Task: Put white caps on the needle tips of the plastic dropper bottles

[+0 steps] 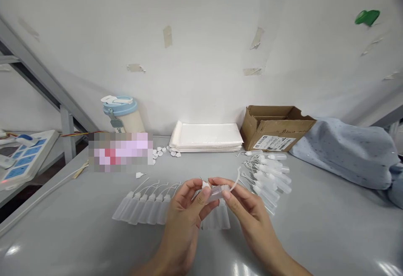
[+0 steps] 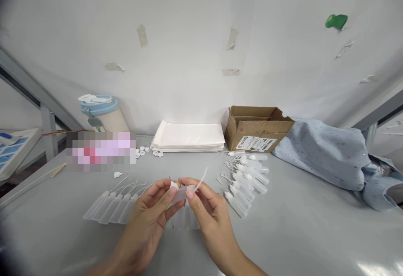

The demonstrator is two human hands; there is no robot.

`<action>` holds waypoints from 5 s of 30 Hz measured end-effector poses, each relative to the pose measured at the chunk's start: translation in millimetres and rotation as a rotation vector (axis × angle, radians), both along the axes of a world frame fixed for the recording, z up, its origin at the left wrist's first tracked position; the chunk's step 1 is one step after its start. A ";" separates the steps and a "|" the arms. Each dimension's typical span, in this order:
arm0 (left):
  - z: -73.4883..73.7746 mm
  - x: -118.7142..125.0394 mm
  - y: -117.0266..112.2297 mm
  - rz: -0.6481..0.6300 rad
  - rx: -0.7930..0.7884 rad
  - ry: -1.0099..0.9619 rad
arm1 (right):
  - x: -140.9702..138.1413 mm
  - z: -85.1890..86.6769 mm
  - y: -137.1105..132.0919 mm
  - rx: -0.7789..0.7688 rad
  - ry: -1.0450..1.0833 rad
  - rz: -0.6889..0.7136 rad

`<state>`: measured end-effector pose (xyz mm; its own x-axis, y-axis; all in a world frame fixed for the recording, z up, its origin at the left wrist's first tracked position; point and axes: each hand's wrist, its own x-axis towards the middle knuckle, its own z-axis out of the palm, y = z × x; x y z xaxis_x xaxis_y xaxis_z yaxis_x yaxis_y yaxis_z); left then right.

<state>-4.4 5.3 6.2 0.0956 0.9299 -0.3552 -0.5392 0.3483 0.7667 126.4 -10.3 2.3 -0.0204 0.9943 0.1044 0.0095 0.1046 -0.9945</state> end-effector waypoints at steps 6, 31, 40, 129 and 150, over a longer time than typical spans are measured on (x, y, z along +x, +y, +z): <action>-2.0 -1.5 -0.3 -0.110 -0.003 -0.121 | -4.2 -6.0 -2.8 0.016 0.025 0.021; -1.0 9.7 -16.1 0.013 0.457 0.382 | -10.0 -6.0 -6.6 -0.011 0.084 0.077; 6.8 -12.5 10.5 -0.127 0.310 0.323 | 1.2 -0.1 -4.4 -0.019 0.005 0.221; 16.2 -34.9 27.5 -0.594 0.804 0.795 | 12.7 -4.9 0.7 -0.743 0.617 0.412; 15.9 -39.5 34.3 -0.793 0.308 0.598 | 18.4 -19.6 -2.4 0.492 -0.625 0.073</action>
<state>-43.9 39.6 22.1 0.6055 0.7356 -0.3036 0.2563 0.1810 0.9495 144.9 -12.7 -17.3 -0.2831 0.8313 0.4783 0.5266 0.5516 -0.6469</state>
